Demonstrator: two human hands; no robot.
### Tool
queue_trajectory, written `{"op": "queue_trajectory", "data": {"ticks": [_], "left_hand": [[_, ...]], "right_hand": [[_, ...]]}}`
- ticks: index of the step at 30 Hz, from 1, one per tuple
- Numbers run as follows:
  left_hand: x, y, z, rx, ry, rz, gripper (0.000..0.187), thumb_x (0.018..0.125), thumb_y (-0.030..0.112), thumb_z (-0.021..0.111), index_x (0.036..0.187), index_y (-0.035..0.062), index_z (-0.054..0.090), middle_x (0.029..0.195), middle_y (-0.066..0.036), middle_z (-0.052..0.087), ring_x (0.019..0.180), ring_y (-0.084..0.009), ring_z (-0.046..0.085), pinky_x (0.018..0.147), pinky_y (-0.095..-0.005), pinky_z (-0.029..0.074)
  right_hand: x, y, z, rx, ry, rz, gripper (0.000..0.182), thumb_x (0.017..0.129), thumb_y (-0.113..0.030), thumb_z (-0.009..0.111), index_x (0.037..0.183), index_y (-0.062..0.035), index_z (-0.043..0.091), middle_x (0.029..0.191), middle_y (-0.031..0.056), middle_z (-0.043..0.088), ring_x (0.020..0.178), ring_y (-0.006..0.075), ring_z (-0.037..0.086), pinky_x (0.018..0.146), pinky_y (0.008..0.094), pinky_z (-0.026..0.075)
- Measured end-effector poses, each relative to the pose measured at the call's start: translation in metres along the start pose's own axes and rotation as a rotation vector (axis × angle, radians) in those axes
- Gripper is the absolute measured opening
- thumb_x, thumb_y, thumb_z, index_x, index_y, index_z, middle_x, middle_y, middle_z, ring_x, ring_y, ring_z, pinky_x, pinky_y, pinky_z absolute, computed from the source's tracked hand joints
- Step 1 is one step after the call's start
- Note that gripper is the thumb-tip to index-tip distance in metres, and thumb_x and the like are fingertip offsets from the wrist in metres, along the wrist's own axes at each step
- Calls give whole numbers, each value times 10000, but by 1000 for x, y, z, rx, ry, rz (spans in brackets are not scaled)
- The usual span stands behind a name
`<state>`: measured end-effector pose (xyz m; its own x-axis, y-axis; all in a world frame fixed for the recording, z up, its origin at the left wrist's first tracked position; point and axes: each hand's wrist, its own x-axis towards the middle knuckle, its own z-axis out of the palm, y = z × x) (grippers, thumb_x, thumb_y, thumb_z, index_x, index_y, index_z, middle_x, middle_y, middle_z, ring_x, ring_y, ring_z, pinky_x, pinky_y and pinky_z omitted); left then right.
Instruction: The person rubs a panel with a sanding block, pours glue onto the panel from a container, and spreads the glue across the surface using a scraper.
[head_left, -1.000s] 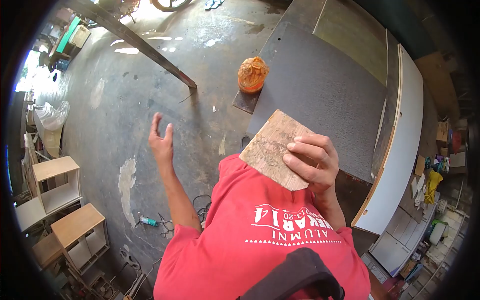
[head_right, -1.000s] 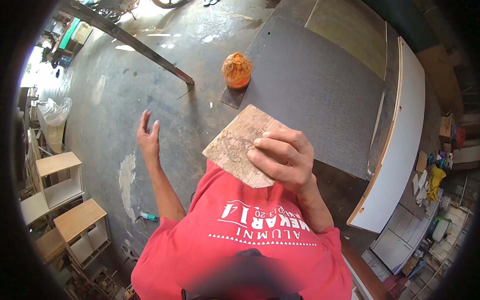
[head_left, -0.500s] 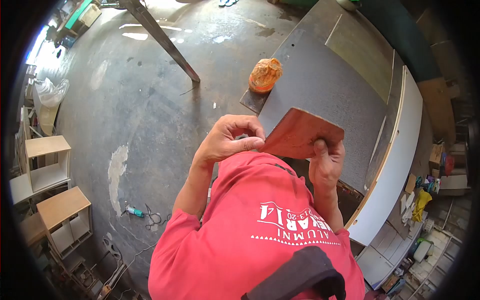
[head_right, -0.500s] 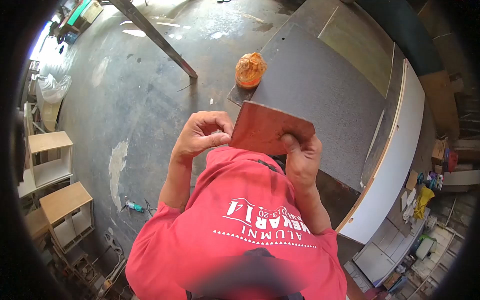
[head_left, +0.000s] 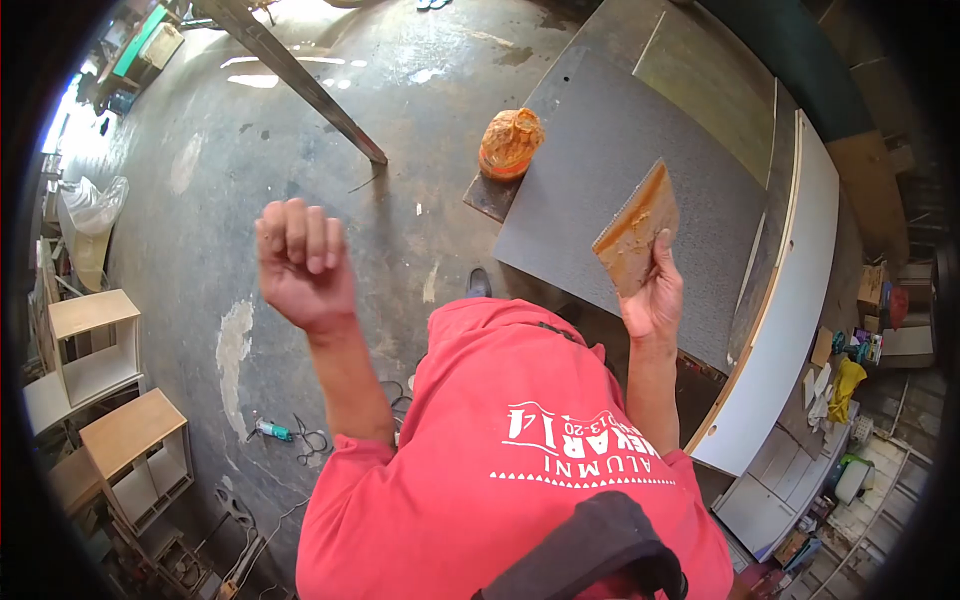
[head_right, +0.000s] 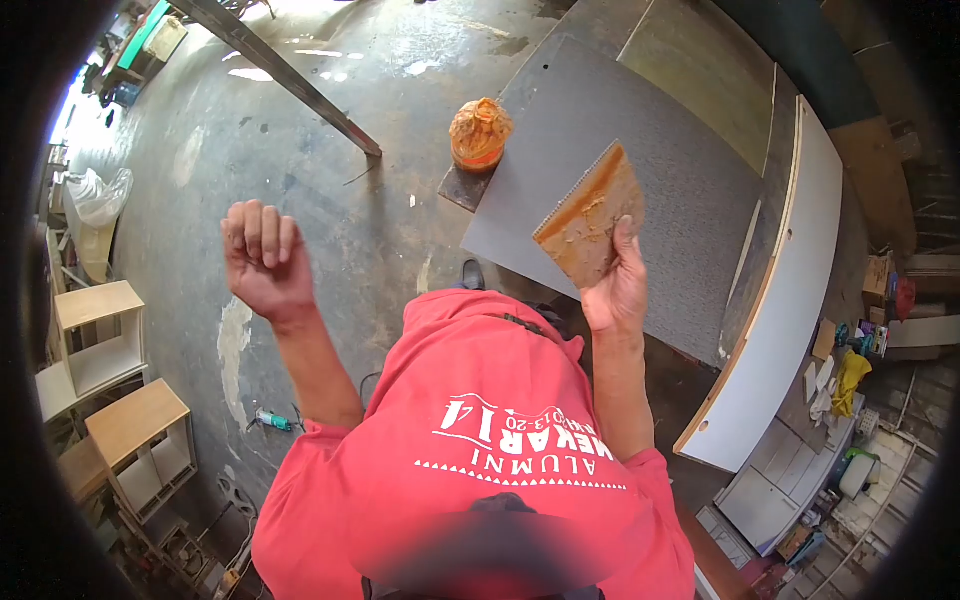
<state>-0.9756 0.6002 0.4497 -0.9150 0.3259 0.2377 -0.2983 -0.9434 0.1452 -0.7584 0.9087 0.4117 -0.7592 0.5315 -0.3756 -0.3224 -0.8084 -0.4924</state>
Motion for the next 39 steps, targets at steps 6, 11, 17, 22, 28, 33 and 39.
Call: {"op": "queue_trajectory", "data": {"ticks": [6,11,17,22,28,33,39], "left_hand": [[-4,-6,-30,1898,343,389,216,1025,181,556,1102,17,673,999,-76,704,914,-158,658,900,-332,508],[-28,-45,-4,1273,27,-447,219,950,149,645,1095,12,734,1053,-79,739,1033,-163,661,981,-320,478],[-41,-92,10,833,-24,-831,155,933,164,724,987,21,697,908,-3,668,872,-89,606,816,-261,488],[-41,-95,15,777,-79,-921,158,940,172,744,960,45,652,873,24,615,815,-72,580,786,-241,485],[-47,-104,17,638,-88,-1003,199,966,217,730,972,66,600,846,40,556,785,-67,539,737,-246,476],[-30,-72,24,357,-61,-422,211,1043,233,603,898,117,501,774,27,457,714,-125,456,675,-298,409],[-5,-16,-25,789,36,-99,144,1044,173,601,949,73,560,845,-20,560,809,-164,570,786,-308,453]], "right_hand": [[-10,1,19,-233,-139,-224,390,1045,-222,619,1402,-87,541,1362,49,643,1253,190,616,1074,383,507],[-18,18,34,-304,-195,-202,363,1051,-190,611,1386,-63,552,1363,58,645,1240,172,616,1066,363,499],[-20,23,37,-368,-201,-170,395,1059,-223,594,1421,-81,519,1364,50,644,1243,166,617,1065,362,505],[-23,25,35,-332,-188,-162,384,1054,-207,605,1405,-70,529,1364,56,644,1241,170,615,1074,355,491],[-25,22,22,-303,-168,-125,400,1043,-215,628,1402,-64,533,1361,61,645,1239,179,617,1081,377,488],[-12,5,-14,2,18,-106,465,1035,-253,634,1447,-87,496,1397,45,615,1287,211,591,1083,428,502],[-21,-6,-7,-145,-33,-179,453,1041,-234,626,1438,-58,496,1381,53,627,1270,193,602,1080,390,497]]}}
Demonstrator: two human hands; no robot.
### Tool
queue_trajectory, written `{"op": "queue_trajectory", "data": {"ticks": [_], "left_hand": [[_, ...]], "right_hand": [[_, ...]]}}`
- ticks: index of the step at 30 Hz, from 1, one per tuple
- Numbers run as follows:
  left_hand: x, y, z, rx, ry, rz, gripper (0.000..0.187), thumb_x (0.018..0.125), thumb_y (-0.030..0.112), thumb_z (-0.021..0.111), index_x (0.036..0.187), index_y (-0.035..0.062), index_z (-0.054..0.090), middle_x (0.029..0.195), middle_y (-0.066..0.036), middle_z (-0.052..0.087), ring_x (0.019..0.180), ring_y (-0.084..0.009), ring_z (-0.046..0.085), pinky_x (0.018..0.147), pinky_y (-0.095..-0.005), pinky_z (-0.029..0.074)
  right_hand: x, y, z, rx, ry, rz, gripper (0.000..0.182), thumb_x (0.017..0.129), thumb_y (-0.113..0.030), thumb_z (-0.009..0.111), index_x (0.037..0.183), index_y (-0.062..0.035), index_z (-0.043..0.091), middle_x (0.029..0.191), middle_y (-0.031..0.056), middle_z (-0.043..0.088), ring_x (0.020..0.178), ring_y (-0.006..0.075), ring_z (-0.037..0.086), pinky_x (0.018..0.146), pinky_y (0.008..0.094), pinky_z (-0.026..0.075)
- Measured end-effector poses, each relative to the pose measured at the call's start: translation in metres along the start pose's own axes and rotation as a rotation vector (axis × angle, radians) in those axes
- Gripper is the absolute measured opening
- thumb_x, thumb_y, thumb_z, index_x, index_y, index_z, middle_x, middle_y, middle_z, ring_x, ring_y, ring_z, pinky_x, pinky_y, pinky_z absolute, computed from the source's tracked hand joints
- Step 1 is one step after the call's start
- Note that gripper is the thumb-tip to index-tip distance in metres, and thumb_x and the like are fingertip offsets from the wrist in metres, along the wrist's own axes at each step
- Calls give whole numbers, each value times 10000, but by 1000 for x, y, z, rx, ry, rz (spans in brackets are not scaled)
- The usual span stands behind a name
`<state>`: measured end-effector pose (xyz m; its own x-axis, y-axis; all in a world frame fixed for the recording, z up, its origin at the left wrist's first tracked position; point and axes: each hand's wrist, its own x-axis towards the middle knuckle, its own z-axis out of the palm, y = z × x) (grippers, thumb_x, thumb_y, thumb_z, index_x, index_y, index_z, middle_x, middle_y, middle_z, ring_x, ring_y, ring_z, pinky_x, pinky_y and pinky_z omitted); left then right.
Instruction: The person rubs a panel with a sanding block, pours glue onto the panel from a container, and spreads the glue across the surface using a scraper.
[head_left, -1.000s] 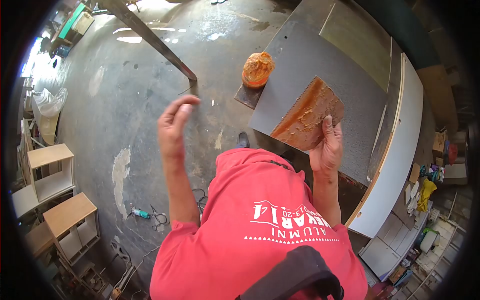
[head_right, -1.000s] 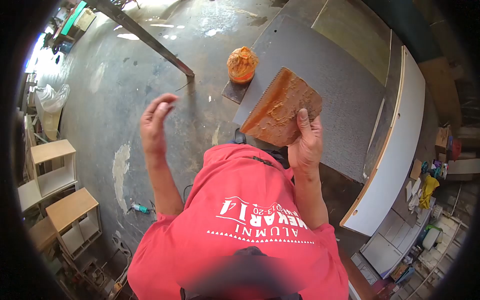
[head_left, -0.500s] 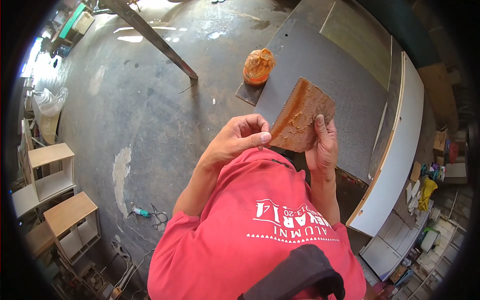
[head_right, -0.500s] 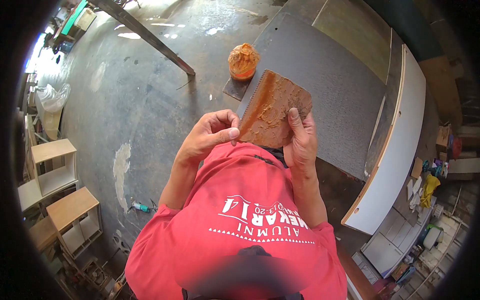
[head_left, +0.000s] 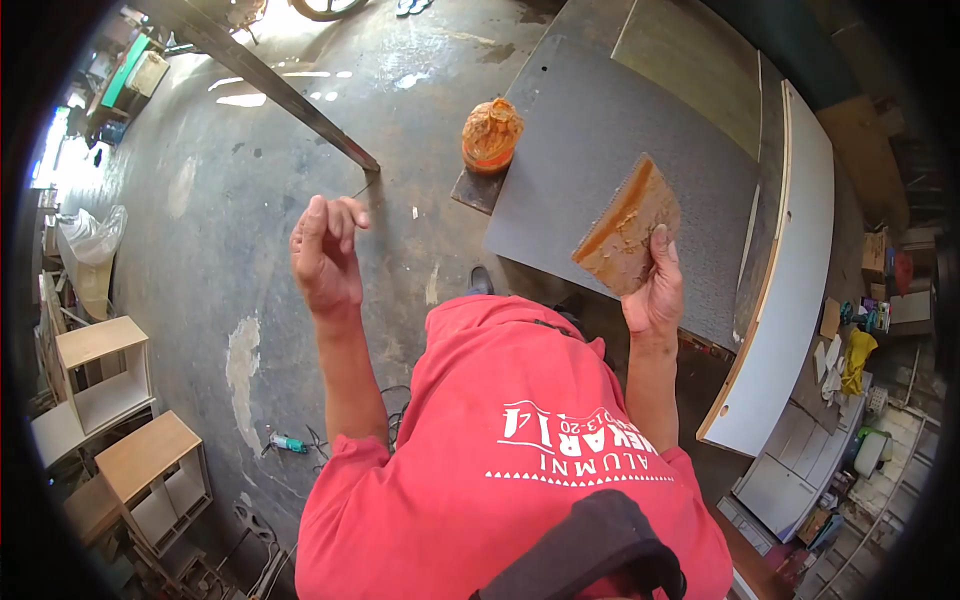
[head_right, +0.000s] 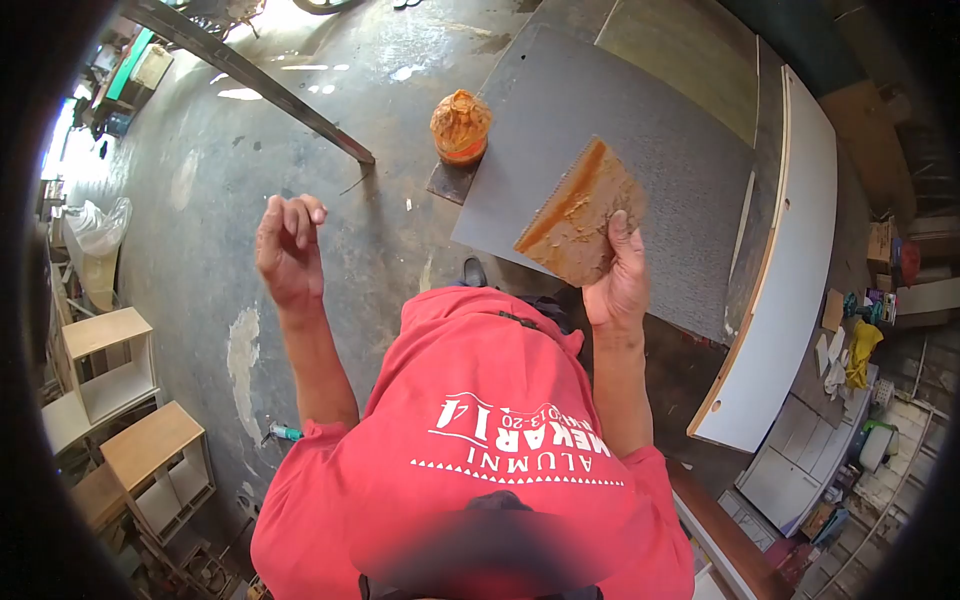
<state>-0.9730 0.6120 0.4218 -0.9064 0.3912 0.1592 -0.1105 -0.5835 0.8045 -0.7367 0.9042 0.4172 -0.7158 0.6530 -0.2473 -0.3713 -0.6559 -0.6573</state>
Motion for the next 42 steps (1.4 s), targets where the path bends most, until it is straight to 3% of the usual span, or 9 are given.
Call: {"op": "queue_trajectory", "data": {"ticks": [1,3,4,8,10,13,30,33,42], "left_hand": [[1,-6,0,1,-1,3,144,1044,173,601,949,73,560,845,-20,560,809,-164,570,786,-308,453],[-1,-20,16,481,369,15,94,1020,149,627,1001,57,629,910,-41,650,909,-144,620,883,-301,475],[-8,-24,41,471,360,28,104,995,136,657,1003,38,691,937,-57,709,943,-120,640,931,-286,482],[-30,-32,49,350,-146,-330,138,975,124,655,998,0,709,960,-68,721,937,-141,659,904,-303,506],[-37,-35,74,286,-211,-455,140,972,122,667,998,-7,716,933,-45,713,884,-121,657,850,-284,520],[-39,-42,83,346,-374,-449,131,965,102,692,1025,-12,715,935,-25,702,858,-92,642,802,-255,520],[-38,-49,83,-18,-438,-636,162,1015,217,640,1003,61,598,910,40,558,838,-65,495,762,-249,440],[-32,-53,78,-130,-424,-563,147,998,188,657,1019,52,604,914,21,582,842,-69,528,767,-259,463],[-22,-52,78,176,-380,-622,178,938,142,772,1012,-14,725,881,-40,718,816,-107,672,747,-274,558]], "right_hand": [[-1,1,5,1,-3,0,453,1041,-234,626,1438,-58,496,1381,53,627,1270,193,602,1080,390,497],[-2,6,14,-48,-61,-25,410,1045,-223,623,1400,-42,525,1354,61,646,1240,181,620,1074,364,497],[-3,10,19,-51,-70,-20,410,1045,-223,623,1400,-42,525,1354,61,646,1240,181,620,1074,364,497],[-13,18,33,-196,-90,-43,391,1056,-212,600,1406,-53,529,1335,66,660,1230,174,624,1069,355,496],[-16,20,38,-223,-114,-35,377,1057,-206,598,1396,-52,538,1326,65,664,1218,168,626,1064,345,495],[-18,21,42,-241,-152,-23,362,1056,-199,601,1380,-50,545,1319,61,666,1204,165,630,1050,338,503],[-14,23,41,-247,-166,112,381,1045,-210,625,1383,-57,538,1309,58,672,1185,154,643,1032,320,510],[-12,29,38,-229,-152,106,386,1043,-209,629,1382,-52,535,1320,63,669,1190,151,642,1030,319,512],[-4,31,25,-370,38,-3,337,1029,-151,652,1330,-40,547,1185,48,663,1056,150,645,955,332,540]]}}
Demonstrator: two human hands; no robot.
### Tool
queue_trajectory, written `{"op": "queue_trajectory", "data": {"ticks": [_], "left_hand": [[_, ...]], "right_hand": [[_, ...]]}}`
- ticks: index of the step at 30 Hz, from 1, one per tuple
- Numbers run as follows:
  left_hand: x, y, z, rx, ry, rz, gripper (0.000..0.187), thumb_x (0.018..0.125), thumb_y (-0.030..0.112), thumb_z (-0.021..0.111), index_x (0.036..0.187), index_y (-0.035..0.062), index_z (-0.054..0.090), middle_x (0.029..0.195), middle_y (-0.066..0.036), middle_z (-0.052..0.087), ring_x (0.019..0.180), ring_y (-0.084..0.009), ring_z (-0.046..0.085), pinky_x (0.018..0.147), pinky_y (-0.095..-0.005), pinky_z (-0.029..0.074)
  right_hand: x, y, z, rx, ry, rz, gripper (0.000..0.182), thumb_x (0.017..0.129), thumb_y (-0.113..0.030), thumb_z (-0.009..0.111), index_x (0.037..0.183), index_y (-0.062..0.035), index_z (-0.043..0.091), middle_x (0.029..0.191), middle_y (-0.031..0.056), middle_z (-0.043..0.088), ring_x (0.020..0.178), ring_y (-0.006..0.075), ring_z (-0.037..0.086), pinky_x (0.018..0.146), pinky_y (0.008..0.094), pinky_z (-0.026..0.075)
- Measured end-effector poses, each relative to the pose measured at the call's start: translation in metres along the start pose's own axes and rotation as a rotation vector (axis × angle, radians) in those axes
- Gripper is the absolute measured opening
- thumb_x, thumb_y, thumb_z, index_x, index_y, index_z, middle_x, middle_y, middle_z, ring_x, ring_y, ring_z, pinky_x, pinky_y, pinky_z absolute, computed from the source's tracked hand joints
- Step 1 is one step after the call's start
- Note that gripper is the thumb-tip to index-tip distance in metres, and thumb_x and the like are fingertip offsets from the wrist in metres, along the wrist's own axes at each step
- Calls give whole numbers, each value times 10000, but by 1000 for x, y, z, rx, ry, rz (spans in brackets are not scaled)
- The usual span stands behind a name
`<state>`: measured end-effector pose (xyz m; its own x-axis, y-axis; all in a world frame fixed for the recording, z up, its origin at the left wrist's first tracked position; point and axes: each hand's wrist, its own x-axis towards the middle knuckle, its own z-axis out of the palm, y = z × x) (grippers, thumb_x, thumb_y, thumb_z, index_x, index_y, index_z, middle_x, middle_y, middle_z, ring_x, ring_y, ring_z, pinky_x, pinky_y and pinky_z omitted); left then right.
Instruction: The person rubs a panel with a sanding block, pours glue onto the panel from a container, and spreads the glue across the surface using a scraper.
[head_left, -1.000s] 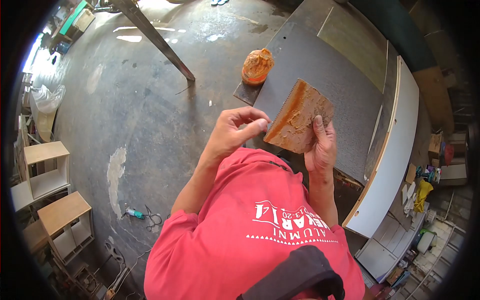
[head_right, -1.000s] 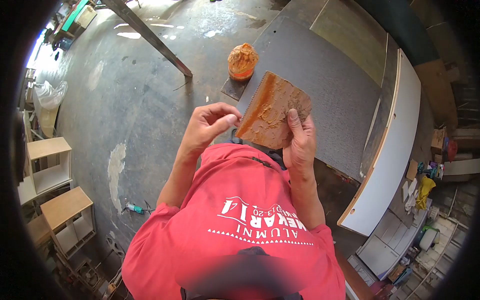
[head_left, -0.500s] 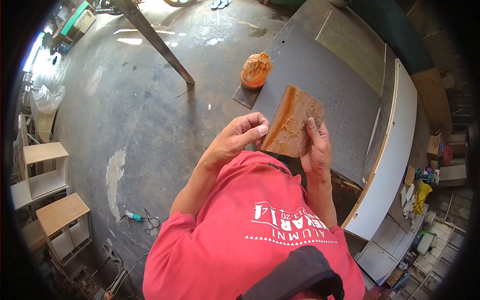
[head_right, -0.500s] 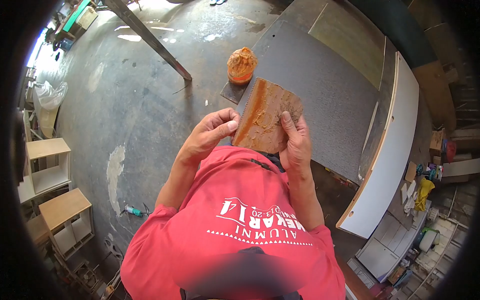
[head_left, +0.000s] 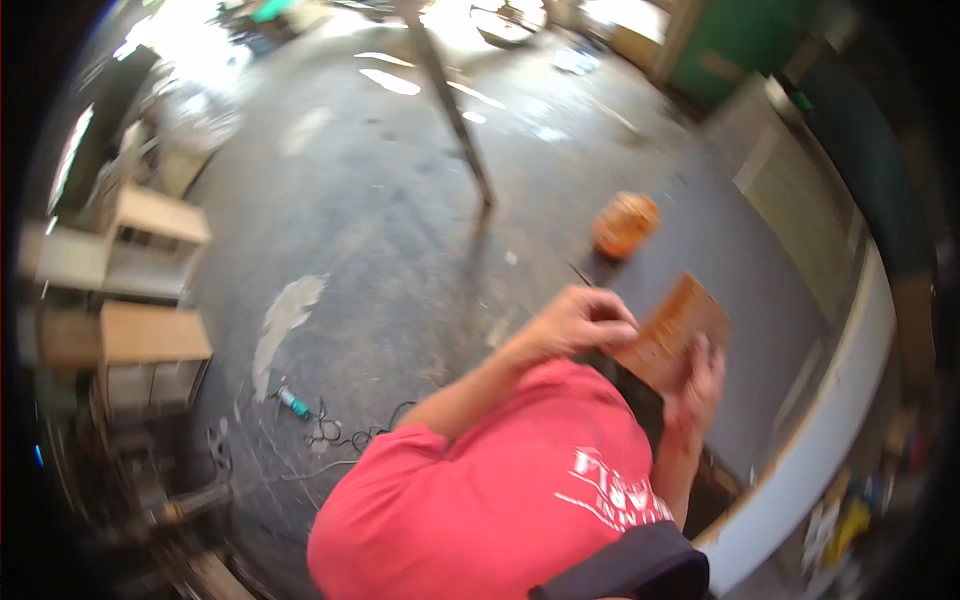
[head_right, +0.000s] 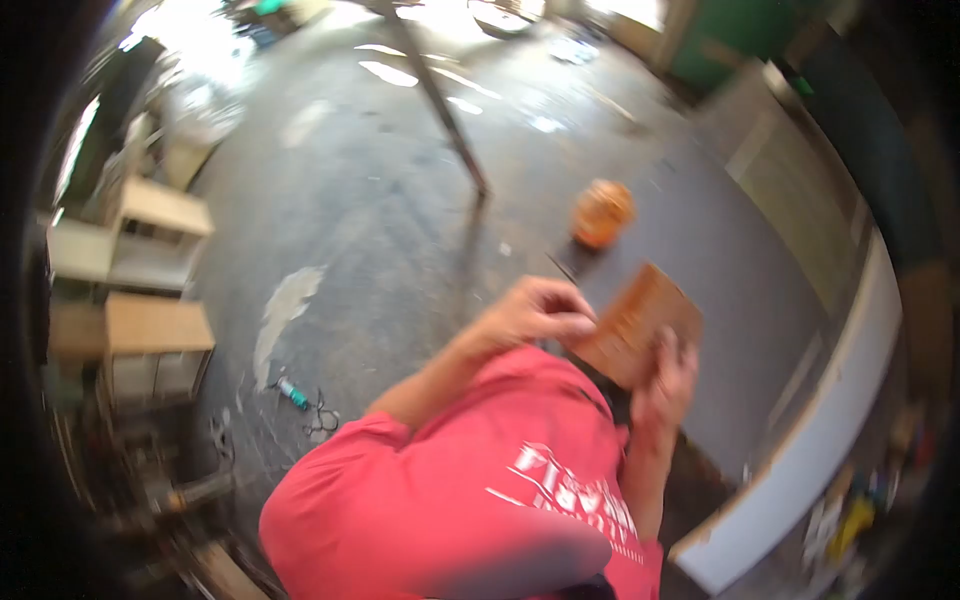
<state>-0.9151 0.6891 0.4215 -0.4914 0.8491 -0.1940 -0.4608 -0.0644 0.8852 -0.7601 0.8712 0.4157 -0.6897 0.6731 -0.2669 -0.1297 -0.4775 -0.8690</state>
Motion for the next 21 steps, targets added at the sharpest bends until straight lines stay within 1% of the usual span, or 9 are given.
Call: {"op": "queue_trajectory", "data": {"ticks": [2,4,8,15,17,18,19,20,21], "left_hand": [[3,-4,-3,7,-18,-27,164,935,170,775,974,20,723,865,-12,709,793,-87,655,713,-254,530],[4,-7,-11,6,-141,-37,148,929,173,770,927,38,708,829,15,689,754,-62,606,675,-237,480],[-2,-3,-10,-125,-367,-16,228,893,205,804,928,37,654,828,24,660,770,-68,599,704,-236,472],[-12,9,-21,11,-401,70,201,905,146,758,906,6,614,861,4,597,832,-92,549,728,-276,454],[-23,10,-23,-122,-162,70,200,824,130,778,848,1,628,861,-45,612,823,-159,571,723,-347,458],[-24,9,-34,-223,-171,186,187,807,121,766,786,25,607,873,-70,629,779,-179,565,679,-355,454],[-22,9,-42,-339,-180,527,192,808,92,736,784,59,548,827,-55,572,718,-190,519,632,-346,439],[-30,20,-44,-592,-116,617,191,879,94,678,824,86,495,767,-42,489,677,-162,476,629,-334,420],[-35,30,-49,-874,-37,726,201,907,84,689,916,98,488,787,-14,426,686,-151,453,631,-313,422]], "right_hand": [[1,-13,9,-3,-85,25,426,1053,-154,602,1444,-40,476,1329,75,619,1206,197,610,1032,348,512],[9,-12,3,1,-211,34,406,1050,-153,607,1427,-42,506,1332,65,629,1227,194,603,1063,352,482],[21,-10,-12,-13,-404,43,373,1038,-154,626,1387,-49,549,1299,42,656,1215,174,608,1076,352,457],[26,-16,18,41,-502,242,375,1016,-89,624,1380,-43,549,1274,81,660,1193,183,619,1066,350,469],[33,-2,6,3,-537,187,464,1044,-108,590,1482,-58,446,1364,86,609,1259,200,592,1054,354,489],[31,-2,14,54,-479,75,418,1031,-82,599,1438,-63,503,1321,89,630,1217,206,613,1016,348,508],[32,-3,21,106,-438,-39,378,1018,-57,607,1393,-67,559,1278,93,652,1175,211,635,978,341,527],[36,-12,18,102,-391,-55,378,1018,-57,607,1393,-67,559,1278,93,652,1175,211,635,978,341,527],[40,-25,18,-186,-465,-365,323,967,-14,632,1282,-87,640,1208,102,677,1120,210,652,927,334,537]]}}
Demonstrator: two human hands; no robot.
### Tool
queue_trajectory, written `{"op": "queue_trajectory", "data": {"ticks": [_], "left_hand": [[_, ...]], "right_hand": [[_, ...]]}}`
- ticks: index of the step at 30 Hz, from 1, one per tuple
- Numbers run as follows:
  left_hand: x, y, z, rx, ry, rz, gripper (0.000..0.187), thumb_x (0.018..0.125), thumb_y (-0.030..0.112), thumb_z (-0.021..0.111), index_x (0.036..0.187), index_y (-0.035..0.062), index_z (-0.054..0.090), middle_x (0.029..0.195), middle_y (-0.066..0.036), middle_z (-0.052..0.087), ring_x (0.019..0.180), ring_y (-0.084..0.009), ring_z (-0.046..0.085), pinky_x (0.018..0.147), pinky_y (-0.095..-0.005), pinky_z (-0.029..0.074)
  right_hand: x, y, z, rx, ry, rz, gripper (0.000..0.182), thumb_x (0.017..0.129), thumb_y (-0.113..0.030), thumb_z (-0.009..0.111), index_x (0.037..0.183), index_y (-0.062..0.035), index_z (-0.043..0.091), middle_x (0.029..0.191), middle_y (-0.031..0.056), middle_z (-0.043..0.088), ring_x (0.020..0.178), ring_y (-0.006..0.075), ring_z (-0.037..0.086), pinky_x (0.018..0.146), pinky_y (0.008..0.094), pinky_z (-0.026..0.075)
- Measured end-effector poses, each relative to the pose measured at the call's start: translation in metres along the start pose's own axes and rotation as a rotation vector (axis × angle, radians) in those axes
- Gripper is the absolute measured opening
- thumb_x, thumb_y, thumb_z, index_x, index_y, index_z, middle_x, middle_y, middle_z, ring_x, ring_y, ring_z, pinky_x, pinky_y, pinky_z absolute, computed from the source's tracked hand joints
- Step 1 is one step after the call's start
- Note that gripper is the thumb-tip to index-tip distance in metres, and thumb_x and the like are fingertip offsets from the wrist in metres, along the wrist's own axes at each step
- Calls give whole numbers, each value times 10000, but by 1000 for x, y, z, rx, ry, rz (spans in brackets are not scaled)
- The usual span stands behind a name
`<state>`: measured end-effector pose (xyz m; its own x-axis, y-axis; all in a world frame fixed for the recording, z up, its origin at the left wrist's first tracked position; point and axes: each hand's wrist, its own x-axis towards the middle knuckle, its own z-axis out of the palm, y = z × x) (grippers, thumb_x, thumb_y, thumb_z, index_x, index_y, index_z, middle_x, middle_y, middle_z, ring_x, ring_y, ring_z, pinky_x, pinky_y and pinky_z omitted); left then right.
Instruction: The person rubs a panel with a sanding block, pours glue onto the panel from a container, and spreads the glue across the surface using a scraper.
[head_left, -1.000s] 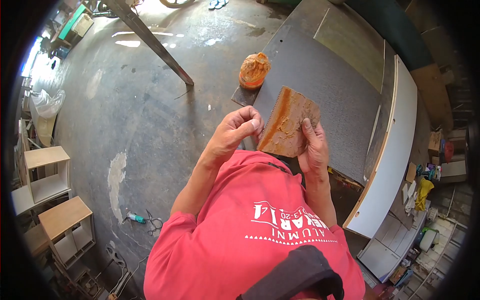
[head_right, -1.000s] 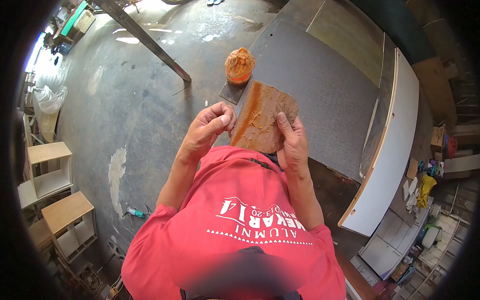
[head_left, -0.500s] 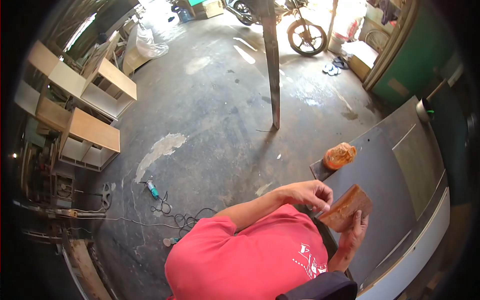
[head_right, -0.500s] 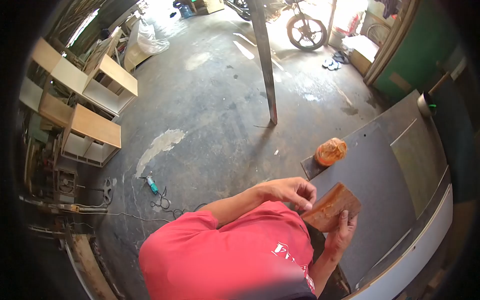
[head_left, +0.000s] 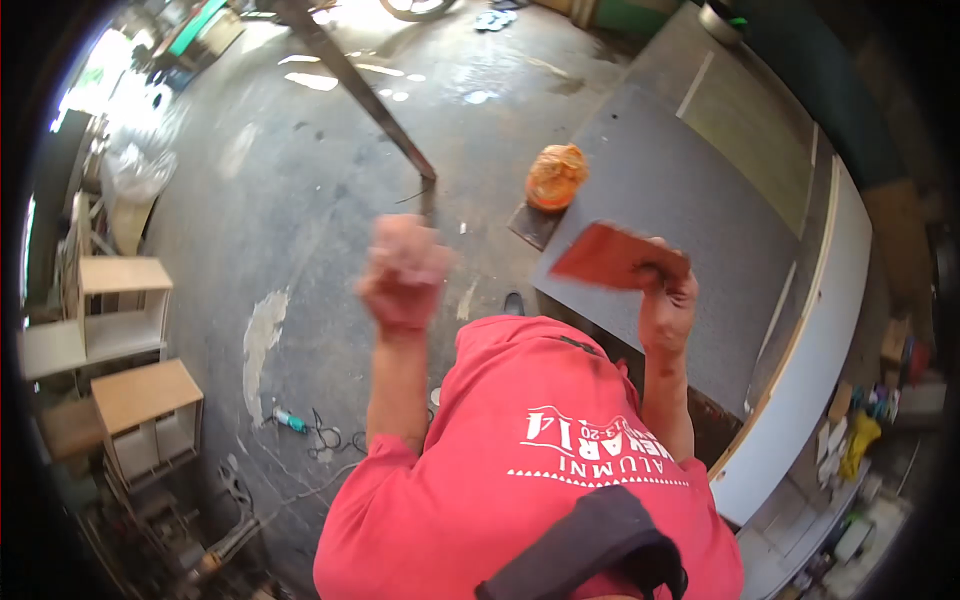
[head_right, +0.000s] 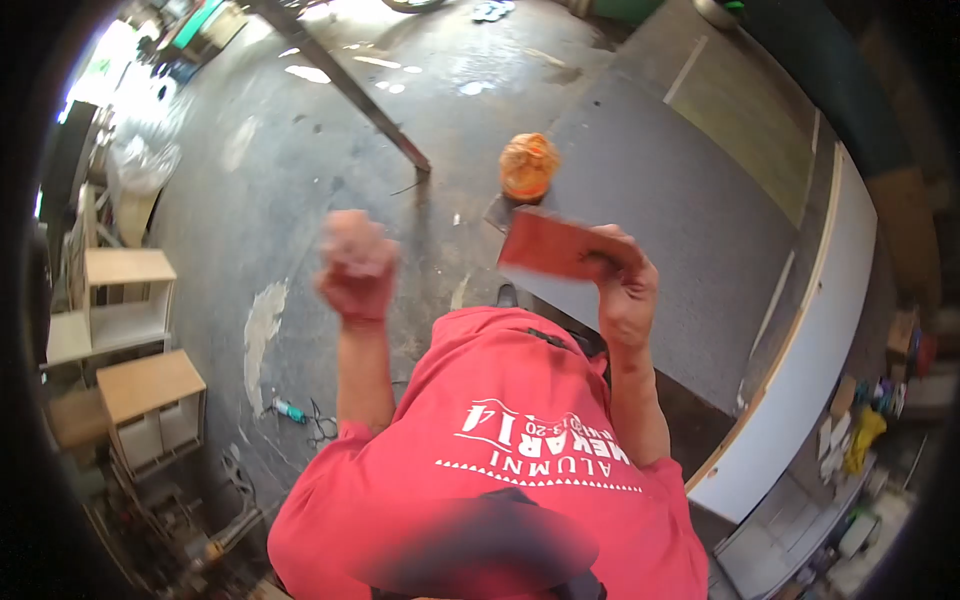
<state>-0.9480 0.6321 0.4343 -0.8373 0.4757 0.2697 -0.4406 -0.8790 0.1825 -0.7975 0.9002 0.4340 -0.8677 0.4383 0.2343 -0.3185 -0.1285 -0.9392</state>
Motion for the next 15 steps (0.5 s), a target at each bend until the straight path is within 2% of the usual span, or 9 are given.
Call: {"op": "queue_trajectory", "data": {"ticks": [1,2,4,6,9,11,12,14,15], "left_hand": [[4,16,-7,37,40,87,167,958,95,646,921,101,483,792,-7,424,686,-141,444,633,-312,421],[7,32,-14,79,81,182,150,1010,105,603,926,105,479,798,-1,422,686,-132,436,634,-312,420],[7,51,-26,257,166,217,154,1042,118,562,917,107,472,792,2,406,681,-132,423,639,-310,420],[3,66,-40,444,250,258,176,1074,130,521,909,109,466,786,5,390,676,-132,410,643,-308,419],[-13,84,-79,672,322,175,213,1085,215,521,908,114,459,787,3,391,698,-137,411,623,-305,389],[-15,89,-94,948,631,-43,120,1046,184,580,1036,65,573,926,-51,590,883,-163,573,735,-298,480],[-19,80,-104,947,633,-45,120,1046,184,580,1036,65,573,926,-51,590,883,-163,573,735,-298,480],[-1,27,-60,1568,626,154,245,974,115,655,1208,47,664,1200,-127,686,1172,-209,621,936,-329,517],[4,24,-43,1550,465,36,326,935,78,682,1260,52,672,1288,-142,665,1256,-218,590,1003,-345,494]], "right_hand": [[5,-12,-6,-343,-118,-232,296,916,28,656,1171,-107,720,1138,111,702,1064,209,669,876,326,547],[7,-22,3,-551,-43,-335,237,826,-43,737,1033,-150,776,1075,92,714,1027,225,669,830,356,547],[11,-37,5,-989,-159,-673,239,774,-163,785,1012,-177,785,1071,34,719,1007,226,666,847,374,538],[8,-40,12,-1094,-182,-803,252,750,-245,798,1000,-216,790,1067,-19,722,1024,206,662,876,371,528],[1,-38,17,-1130,-205,-782,234,765,-262,794,999,-257,790,1073,-37,722,1048,183,657,924,372,517],[0,-34,21,-1117,-189,-771,232,773,-262,789,1005,-263,789,1070,-51,719,1054,171,658,933,366,526],[1,-32,22,-1118,-191,-769,232,773,-262,789,1005,-263,789,1070,-51,719,1054,171,658,933,366,526],[3,-31,23,-1044,-236,-723,239,770,-227,796,1008,-234,789,1040,-27,723,1002,176,675,851,341,550],[4,-30,24,-1045,-238,-721,239,770,-227,796,1008,-234,789,1040,-27,723,1002,176,675,851,341,550]]}}
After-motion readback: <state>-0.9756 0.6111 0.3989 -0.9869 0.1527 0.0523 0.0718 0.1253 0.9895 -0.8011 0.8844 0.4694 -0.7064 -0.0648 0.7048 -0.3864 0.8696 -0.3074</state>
